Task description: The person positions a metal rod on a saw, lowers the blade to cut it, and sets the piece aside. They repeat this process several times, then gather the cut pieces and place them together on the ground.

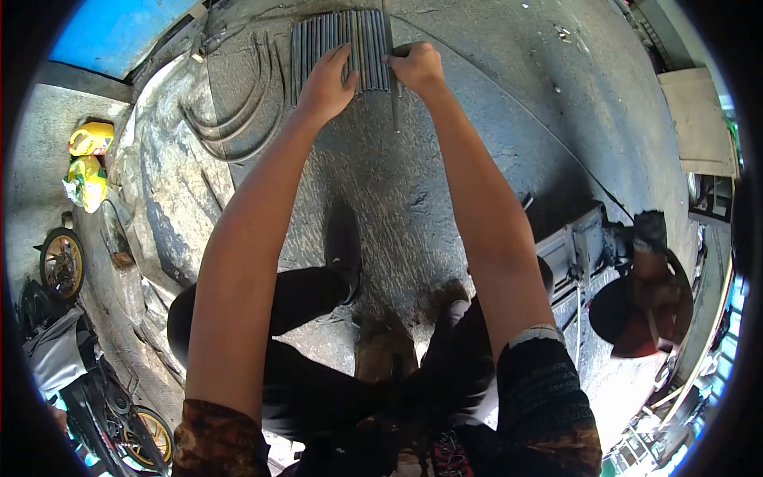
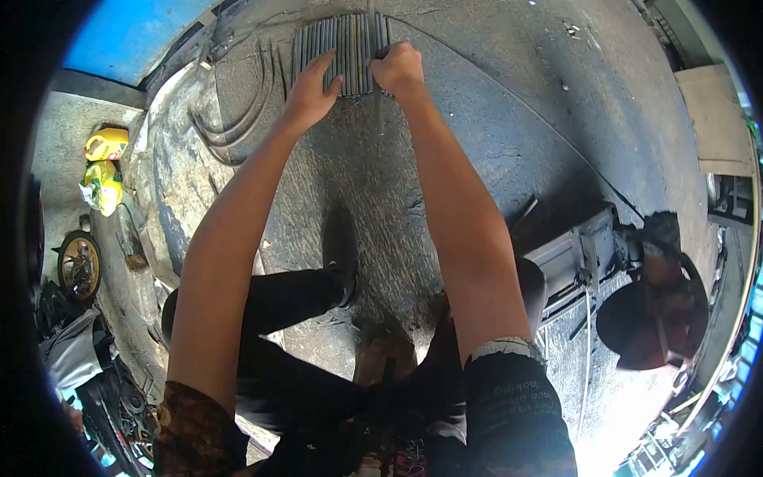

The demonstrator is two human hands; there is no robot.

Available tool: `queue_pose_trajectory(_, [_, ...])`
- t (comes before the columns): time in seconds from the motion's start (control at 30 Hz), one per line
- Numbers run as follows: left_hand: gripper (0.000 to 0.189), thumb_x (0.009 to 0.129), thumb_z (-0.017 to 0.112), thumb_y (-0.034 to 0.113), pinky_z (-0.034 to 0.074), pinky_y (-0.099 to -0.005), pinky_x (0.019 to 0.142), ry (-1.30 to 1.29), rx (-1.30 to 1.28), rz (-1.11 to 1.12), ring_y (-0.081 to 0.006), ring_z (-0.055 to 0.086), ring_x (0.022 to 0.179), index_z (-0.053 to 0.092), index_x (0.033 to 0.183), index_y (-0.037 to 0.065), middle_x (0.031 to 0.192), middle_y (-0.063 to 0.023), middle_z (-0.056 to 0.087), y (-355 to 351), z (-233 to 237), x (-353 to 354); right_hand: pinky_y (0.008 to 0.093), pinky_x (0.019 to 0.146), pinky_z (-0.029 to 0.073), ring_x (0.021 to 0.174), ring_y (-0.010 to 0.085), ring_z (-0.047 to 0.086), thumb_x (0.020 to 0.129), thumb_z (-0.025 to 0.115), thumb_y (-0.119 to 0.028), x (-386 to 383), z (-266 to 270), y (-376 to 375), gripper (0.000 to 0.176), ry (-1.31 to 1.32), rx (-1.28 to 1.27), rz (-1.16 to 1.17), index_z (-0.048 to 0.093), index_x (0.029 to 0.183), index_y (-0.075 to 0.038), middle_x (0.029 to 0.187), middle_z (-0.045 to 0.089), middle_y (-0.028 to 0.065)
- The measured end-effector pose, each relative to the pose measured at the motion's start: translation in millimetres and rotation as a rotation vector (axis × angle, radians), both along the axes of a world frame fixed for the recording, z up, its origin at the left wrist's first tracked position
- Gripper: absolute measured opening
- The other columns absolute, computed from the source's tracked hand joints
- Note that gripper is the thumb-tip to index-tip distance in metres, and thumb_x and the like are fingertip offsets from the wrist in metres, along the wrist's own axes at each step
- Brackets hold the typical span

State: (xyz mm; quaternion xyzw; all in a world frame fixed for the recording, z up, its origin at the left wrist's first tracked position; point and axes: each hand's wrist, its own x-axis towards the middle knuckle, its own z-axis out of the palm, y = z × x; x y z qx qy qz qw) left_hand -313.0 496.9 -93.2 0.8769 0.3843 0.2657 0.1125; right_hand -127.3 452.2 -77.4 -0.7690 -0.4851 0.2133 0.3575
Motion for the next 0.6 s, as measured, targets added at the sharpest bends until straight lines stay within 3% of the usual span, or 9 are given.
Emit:
queue_pose_trajectory(0.33, [0.049, 0.093, 0.057, 0.019, 0.043, -0.0437, 0.105, 0.060, -0.135, 0.066, -0.0346, 0.047, 0.127, 0.045, 0.138, 0.003, 0.137, -0.0170, 0.048, 73.1, -85.0, -21.4, 0.0397, 0.081, 0.056, 0.083, 0.0303, 0.071, 0.078, 0.073, -0.033, -13.1, -133.2, 138.9, 0.033, -0.166, -0.139, 0.086, 0.075, 0.093, -0.003, 0.085, 0.072, 0.0181])
queue_pose_trajectory(0.4, [0.049, 0.094, 0.056, 0.019, 0.042, -0.0442, 0.106, 0.061, -0.119, 0.125, -0.0340, 0.045, 0.128, 0.044, 0.138, 0.003, 0.137, -0.0167, 0.048, 79.8, -97.8, -17.9, 0.0416, 0.083, 0.056, 0.087, 0.0325, 0.070, 0.076, 0.075, -0.032, -18.3, -146.9, 152.0, 0.034, -0.175, -0.117, -0.035, 0.075, 0.091, -0.001, 0.089, 0.071, 0.0202])
queue_pose_trajectory(0.53, [0.049, 0.094, 0.056, 0.020, 0.040, -0.0442, 0.107, 0.030, -0.161, 0.163, -0.0338, 0.045, 0.129, 0.044, 0.138, 0.003, 0.139, -0.0164, 0.047, 84.8, -108.3, -13.2, 0.0456, 0.081, 0.057, 0.093, 0.0373, 0.068, 0.077, 0.074, -0.023, -22.4, -140.7, 167.8, 0.034, -0.051, -0.217, -0.002, 0.067, 0.097, 0.004, 0.100, 0.068, 0.0235])
queue_pose_trajectory(0.6, [0.048, 0.093, 0.058, 0.016, 0.040, -0.0433, 0.107, -0.015, -0.172, 0.165, -0.0371, 0.047, 0.126, 0.046, 0.136, 0.000, 0.137, -0.0219, 0.048, 86.5, -112.8, -16.1, 0.0448, 0.079, 0.058, 0.093, 0.0371, 0.068, 0.077, 0.074, -0.021, -24.0, -148.4, 175.3, 0.032, -0.097, -0.199, -0.028, 0.068, 0.096, 0.003, 0.100, 0.068, 0.0236])
